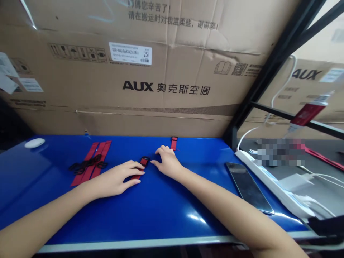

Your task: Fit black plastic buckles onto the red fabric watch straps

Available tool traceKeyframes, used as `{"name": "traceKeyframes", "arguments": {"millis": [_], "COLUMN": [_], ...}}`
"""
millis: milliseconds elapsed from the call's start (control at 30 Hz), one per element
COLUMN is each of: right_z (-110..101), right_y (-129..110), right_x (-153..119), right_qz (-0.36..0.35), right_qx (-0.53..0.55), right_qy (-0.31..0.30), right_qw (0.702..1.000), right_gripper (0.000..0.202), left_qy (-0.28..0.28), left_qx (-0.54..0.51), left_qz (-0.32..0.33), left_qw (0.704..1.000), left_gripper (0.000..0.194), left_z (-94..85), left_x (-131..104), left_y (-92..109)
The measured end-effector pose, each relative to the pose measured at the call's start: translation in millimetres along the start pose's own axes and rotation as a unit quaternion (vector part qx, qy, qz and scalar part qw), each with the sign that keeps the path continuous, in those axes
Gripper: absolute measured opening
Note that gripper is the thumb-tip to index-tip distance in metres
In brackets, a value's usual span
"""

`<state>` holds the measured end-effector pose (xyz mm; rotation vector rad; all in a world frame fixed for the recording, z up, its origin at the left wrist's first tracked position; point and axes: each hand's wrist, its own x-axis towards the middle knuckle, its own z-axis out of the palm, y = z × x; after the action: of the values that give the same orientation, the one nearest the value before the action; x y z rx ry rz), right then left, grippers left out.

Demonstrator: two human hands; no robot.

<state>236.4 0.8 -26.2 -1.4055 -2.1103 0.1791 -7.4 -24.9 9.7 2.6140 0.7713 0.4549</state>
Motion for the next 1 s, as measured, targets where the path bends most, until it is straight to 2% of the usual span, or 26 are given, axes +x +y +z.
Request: {"name": "traceKeyframes", "arguments": {"millis": [67, 167, 300, 500, 667, 767, 867, 1000], "right_z": [2, 4, 11, 19, 16, 15, 13, 10], "right_y": [3, 2, -9, -19, -17, -17, -19, -21], "right_x": [1, 3, 8, 12, 10, 9, 7, 2], "right_qz": [-0.001, -0.032, -0.061, -0.007, -0.01, -0.015, -0.006, -0.003], "right_qx": [-0.005, -0.021, -0.064, -0.075, -0.064, -0.066, -0.069, -0.073], "right_qy": [0.012, 0.007, -0.038, -0.095, -0.093, -0.094, -0.109, -0.139], "right_qw": [1.0, 0.999, 0.995, 0.993, 0.994, 0.993, 0.992, 0.988], "right_gripper": [0.021, 0.02, 0.036, 0.053, 0.053, 0.054, 0.059, 0.077], "left_qy": [-0.013, 0.018, 0.101, 0.162, 0.154, 0.145, 0.094, 0.044], "left_qx": [-0.008, 0.015, 0.061, 0.064, 0.111, 0.142, 0.168, 0.178], "left_qz": [0.003, -0.016, -0.049, -0.066, -0.085, -0.118, -0.165, -0.191], "left_qw": [1.0, 1.0, 0.992, 0.982, 0.978, 0.972, 0.967, 0.964], "left_gripper": [0.034, 0.04, 0.039, 0.034, 0.037, 0.052, 0.069, 0.075], "left_z": [0.5, 6.5, 18.3, 23.3, 19.2, 17.7, 18.1, 18.5], "left_x": [-1, 1, 12, 25, 26, 19, 11, 6], "left_y": [-3, -16, -38, -54, -48, -44, -46, -53]}}
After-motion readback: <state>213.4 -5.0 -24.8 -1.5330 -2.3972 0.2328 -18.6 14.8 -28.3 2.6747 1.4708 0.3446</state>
